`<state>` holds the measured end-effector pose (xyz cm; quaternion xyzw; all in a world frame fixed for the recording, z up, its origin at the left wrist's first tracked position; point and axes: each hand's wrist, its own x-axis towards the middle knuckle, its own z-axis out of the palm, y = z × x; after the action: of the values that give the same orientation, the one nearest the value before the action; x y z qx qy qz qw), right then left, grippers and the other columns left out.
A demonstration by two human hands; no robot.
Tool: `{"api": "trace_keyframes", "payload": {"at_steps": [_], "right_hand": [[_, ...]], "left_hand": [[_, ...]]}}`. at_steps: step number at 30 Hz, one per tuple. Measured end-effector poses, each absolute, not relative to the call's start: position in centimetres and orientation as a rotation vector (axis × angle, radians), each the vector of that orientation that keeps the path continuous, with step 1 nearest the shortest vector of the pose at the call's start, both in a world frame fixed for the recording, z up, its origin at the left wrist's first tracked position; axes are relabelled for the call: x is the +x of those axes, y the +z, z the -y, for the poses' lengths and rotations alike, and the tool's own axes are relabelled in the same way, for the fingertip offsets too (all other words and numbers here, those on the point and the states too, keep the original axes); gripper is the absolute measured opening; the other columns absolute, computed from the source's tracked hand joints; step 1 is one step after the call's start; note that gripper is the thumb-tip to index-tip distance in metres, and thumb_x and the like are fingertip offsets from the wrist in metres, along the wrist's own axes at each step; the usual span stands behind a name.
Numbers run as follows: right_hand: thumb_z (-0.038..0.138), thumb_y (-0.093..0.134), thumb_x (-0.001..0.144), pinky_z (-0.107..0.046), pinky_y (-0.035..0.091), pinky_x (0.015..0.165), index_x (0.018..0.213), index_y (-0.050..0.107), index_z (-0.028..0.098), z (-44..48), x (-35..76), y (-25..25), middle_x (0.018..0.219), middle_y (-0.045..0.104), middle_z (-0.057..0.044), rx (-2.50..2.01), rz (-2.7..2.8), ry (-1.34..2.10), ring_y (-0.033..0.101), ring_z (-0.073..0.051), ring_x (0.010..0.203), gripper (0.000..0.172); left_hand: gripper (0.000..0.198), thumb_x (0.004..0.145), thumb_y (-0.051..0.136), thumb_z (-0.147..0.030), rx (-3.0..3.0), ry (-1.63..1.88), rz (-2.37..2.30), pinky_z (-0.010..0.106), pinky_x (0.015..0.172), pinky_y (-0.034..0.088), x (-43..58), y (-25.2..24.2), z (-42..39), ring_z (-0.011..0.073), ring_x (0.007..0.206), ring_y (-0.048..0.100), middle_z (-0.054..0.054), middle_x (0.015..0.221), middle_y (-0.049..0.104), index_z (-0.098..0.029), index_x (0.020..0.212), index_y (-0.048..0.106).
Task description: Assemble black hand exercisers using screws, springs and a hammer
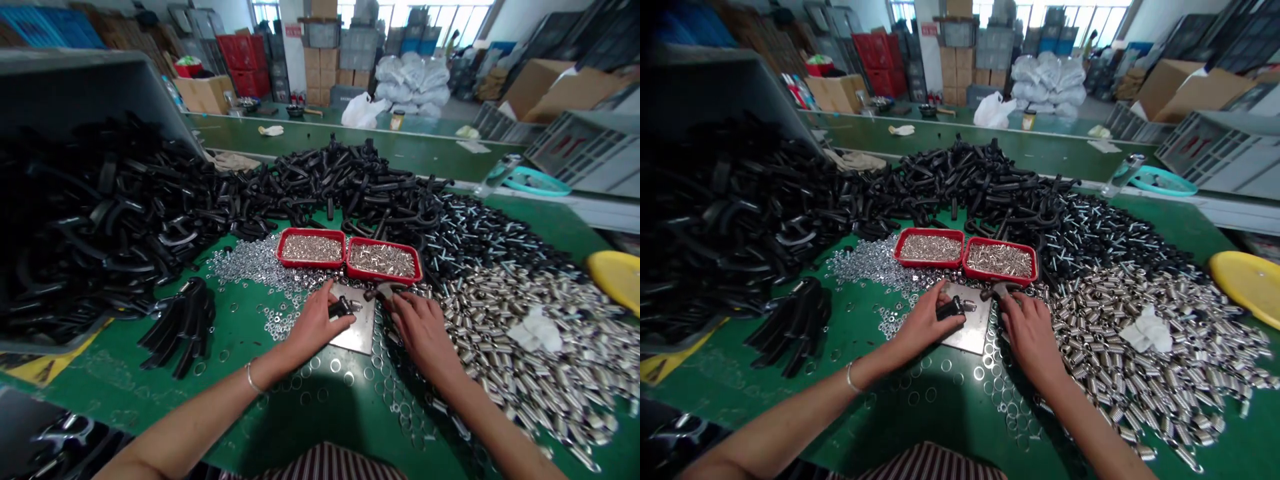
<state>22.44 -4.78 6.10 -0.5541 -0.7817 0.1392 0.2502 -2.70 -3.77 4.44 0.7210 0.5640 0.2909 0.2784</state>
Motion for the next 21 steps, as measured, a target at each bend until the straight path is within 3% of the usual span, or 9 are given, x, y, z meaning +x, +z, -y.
{"api": "trace_keyframes", "payload": {"at_steps": [2, 4, 6, 8, 14, 18, 21], "right_hand": [[0.040, 0.047, 0.098, -0.050, 0.038, 0.103, 0.110, 0.069, 0.020, 5.2, 20.2, 6.2, 0.117, 0.066, -0.013, -1.417, 1.987, 0.617, 0.055, -0.030, 0.112, 0.032], [0.048, 0.046, 0.097, -0.043, 0.045, 0.094, 0.100, 0.072, 0.021, 5.4, 17.6, 5.5, 0.102, 0.070, -0.010, -1.334, 1.690, 1.073, 0.061, -0.027, 0.100, 0.037], [0.055, 0.047, 0.095, -0.038, 0.050, 0.081, 0.099, 0.071, 0.021, 5.3, 15.5, 4.3, 0.095, 0.071, -0.008, -1.250, 1.268, 1.456, 0.064, -0.025, 0.088, 0.042], [0.058, 0.053, 0.091, -0.034, 0.050, 0.073, 0.100, 0.070, 0.020, 4.9, 14.5, 2.9, 0.094, 0.071, -0.007, -1.163, 0.961, 1.630, 0.063, -0.022, 0.078, 0.043], [0.057, 0.065, 0.085, -0.026, 0.047, 0.061, 0.095, 0.070, 0.018, 4.2, 15.9, 1.7, 0.079, 0.063, -0.002, -1.241, 1.026, 1.492, 0.057, -0.016, 0.067, 0.041], [0.061, 0.063, 0.084, -0.022, 0.041, 0.048, 0.092, 0.064, 0.019, 4.0, 15.6, 1.4, 0.073, 0.057, 0.001, -1.263, 0.998, 1.532, 0.054, -0.013, 0.059, 0.042], [0.059, 0.063, 0.085, -0.019, 0.037, 0.042, 0.090, 0.059, 0.021, 3.7, 15.2, 0.5, 0.068, 0.050, 0.004, -1.242, 0.990, 1.565, 0.046, -0.009, 0.051, 0.039]], "left_hand": [[0.085, 0.084, 0.069, -0.046, 1.834, 0.969, -1.610, 0.049, 0.100, 0.044, -1.6, 4.8, 5.3, 0.0273, 0.110, 0.056, 0.011, 0.117, 0.058, -0.019, 0.150, 0.023], [0.087, 0.085, 0.069, -0.043, 1.908, 1.036, -1.616, 0.051, 0.103, 0.042, -0.5, 4.9, 6.5, 0.0280, 0.113, 0.055, 0.012, 0.120, 0.057, -0.019, 0.152, 0.019], [0.086, 0.084, 0.070, -0.042, 2.091, 0.974, -1.506, 0.054, 0.105, 0.040, -0.1, 4.9, 7.0, 0.0305, 0.117, 0.053, 0.014, 0.125, 0.056, -0.019, 0.151, 0.021], [0.078, 0.086, 0.068, -0.044, 2.219, 0.864, -1.353, 0.052, 0.103, 0.043, -0.8, 5.1, 6.5, 0.0302, 0.116, 0.054, 0.014, 0.126, 0.057, -0.020, 0.149, 0.028], [0.033, 0.098, 0.049, -0.032, 2.317, 0.850, -1.530, 0.040, 0.098, 0.046, -7.3, 8.3, -3.6, 0.0225, 0.109, 0.059, 0.010, 0.116, 0.064, -0.018, 0.127, 0.056], [0.033, 0.098, 0.041, -0.020, 2.519, 0.327, -1.813, 0.040, 0.099, 0.042, -9.8, 9.9, -14.3, 0.0252, 0.112, 0.058, 0.013, 0.119, 0.066, -0.015, 0.121, 0.064], [0.034, 0.092, 0.046, -0.015, 2.572, 0.114, -1.737, 0.038, 0.101, 0.039, -9.3, 9.6, -20.3, 0.0261, 0.118, 0.057, 0.012, 0.122, 0.066, -0.018, 0.119, 0.067]]}}
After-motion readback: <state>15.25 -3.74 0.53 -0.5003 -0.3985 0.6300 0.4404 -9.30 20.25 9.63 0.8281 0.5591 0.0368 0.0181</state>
